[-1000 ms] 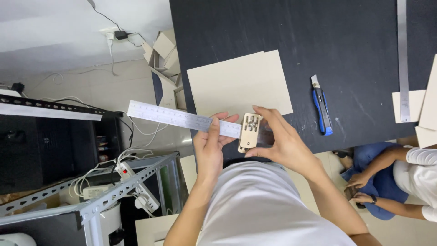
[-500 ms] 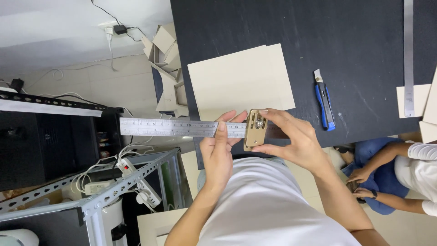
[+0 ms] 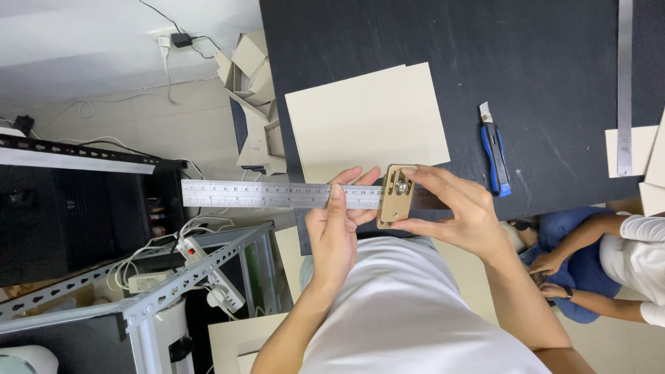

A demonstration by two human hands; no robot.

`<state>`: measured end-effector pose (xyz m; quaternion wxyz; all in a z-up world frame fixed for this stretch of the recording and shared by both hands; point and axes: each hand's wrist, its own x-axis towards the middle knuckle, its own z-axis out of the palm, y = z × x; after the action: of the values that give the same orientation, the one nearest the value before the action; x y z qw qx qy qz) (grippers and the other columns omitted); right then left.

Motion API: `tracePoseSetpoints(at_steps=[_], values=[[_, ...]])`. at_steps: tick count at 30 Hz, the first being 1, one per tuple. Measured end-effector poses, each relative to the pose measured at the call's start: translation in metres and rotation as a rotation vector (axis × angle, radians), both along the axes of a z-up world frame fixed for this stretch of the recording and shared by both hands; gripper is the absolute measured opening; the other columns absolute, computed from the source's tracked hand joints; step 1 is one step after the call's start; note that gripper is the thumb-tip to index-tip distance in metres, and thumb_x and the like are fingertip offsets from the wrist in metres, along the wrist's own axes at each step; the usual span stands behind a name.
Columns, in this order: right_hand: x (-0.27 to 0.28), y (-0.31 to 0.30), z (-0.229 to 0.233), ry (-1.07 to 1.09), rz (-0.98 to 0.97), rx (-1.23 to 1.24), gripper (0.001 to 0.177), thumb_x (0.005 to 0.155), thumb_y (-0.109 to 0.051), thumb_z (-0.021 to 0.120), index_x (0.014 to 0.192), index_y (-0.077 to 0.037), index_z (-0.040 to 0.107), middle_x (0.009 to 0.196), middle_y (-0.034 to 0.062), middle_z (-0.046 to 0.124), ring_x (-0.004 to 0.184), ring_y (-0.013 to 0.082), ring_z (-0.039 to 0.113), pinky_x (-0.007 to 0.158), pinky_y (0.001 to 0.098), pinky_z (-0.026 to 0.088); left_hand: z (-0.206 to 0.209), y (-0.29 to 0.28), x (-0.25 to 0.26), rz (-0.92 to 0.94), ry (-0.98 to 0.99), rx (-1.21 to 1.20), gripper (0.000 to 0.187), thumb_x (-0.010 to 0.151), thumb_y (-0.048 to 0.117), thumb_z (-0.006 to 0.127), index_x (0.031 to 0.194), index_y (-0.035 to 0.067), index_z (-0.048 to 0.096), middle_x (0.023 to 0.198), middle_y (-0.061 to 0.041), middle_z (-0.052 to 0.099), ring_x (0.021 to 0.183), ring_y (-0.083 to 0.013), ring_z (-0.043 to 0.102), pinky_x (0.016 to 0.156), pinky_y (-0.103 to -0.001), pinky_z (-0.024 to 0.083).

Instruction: Measuring and cutting pieces of cardboard using a ruler and a utility knife on a workbench.

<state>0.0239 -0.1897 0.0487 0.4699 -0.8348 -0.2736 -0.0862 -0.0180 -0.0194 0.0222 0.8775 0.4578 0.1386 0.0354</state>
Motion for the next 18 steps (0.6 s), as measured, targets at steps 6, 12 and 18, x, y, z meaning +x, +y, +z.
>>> tracePoseSetpoints(at_steps=[6,12,18], values=[[-0.0014,-0.0014,-0.0017,-0.009,-0.022,-0.009,0.068,0.052,-0.011,0.097,0.113,0.004,0.072,0.105,0.0262,0.074,0.091,0.0421,0.073,0.078,0.0483,0.06,0.0012,-0.001,-0.0003,-0.002,-0.004,0.02,0.047,0.106,0.032,0.034,0.125,-0.007,0.053,0.123,-0.034,0.065,0.101,-0.0363,0.067,0.08,-0.044,0.061],[-0.0008,-0.0008,-0.0012,-0.018,-0.021,-0.009,0.065,0.053,-0.013,0.097,0.112,0.003,0.073,0.103,0.0262,0.074,0.089,0.042,0.073,0.076,0.0476,0.06,0.0,-0.0013,-0.0001,-0.008,-0.017,0.015,0.048,0.107,0.031,0.034,0.126,-0.009,0.052,0.123,-0.036,0.064,0.101,-0.0394,0.066,0.081,-0.047,0.06],[0.0001,-0.0017,-0.0005,-0.018,-0.02,-0.018,0.064,0.054,-0.012,0.097,0.111,0.003,0.073,0.102,0.0267,0.074,0.089,0.0419,0.074,0.076,0.0474,0.06,-0.001,-0.0009,-0.001,-0.006,-0.01,0.017,0.047,0.106,0.032,0.035,0.126,-0.007,0.053,0.122,-0.034,0.066,0.101,-0.0368,0.068,0.081,-0.045,0.061]])
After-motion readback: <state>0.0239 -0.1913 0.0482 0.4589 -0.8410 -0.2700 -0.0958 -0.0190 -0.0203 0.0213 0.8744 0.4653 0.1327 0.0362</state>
